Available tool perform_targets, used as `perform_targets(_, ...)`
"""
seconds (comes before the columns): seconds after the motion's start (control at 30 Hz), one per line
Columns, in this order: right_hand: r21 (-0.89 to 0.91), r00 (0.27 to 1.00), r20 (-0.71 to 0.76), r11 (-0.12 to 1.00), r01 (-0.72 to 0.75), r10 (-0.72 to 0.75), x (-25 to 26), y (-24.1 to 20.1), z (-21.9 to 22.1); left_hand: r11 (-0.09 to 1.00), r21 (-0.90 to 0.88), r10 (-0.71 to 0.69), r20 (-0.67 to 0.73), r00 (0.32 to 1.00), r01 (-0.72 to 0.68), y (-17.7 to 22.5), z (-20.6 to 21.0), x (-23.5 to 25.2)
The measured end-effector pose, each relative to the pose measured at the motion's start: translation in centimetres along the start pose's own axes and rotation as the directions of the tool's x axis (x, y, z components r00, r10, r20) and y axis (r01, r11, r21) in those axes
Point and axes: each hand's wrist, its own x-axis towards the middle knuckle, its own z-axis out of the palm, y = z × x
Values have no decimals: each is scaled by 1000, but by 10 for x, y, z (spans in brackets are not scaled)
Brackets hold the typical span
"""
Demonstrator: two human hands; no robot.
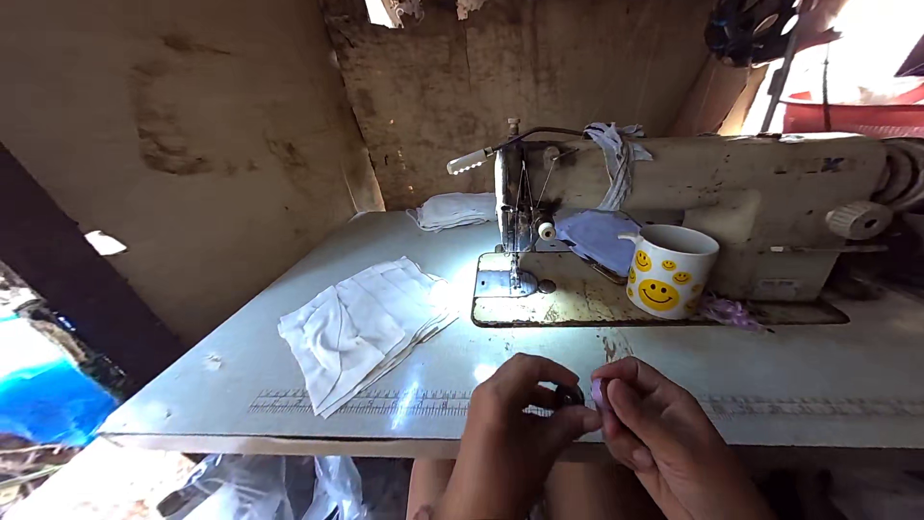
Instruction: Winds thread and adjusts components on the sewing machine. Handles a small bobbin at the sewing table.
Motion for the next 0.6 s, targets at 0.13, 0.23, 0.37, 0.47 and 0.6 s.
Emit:
perform_targets(0.13,-48,998,22,997,53,-52,-4,4,6,989,-111,95,-59,994,-101,-14,1,-14)
perform_targets(0.23,-92,994,24,990,110,-108,-9,8,9,971,-215,99,-38,994,-105,-14,3,-20)
perform_targets(0.37,-318,957,63,903,288,-283,-15,14,12,946,-313,76,-26,997,-80,-12,6,-28)
perform_targets(0.47,-447,928,94,818,363,-361,-21,17,17,904,-427,0,-36,999,-15,-11,9,-35)
perform_targets(0.6,-473,940,154,813,339,-303,-25,10,18,762,-643,-158,-74,985,74,-6,11,-41)
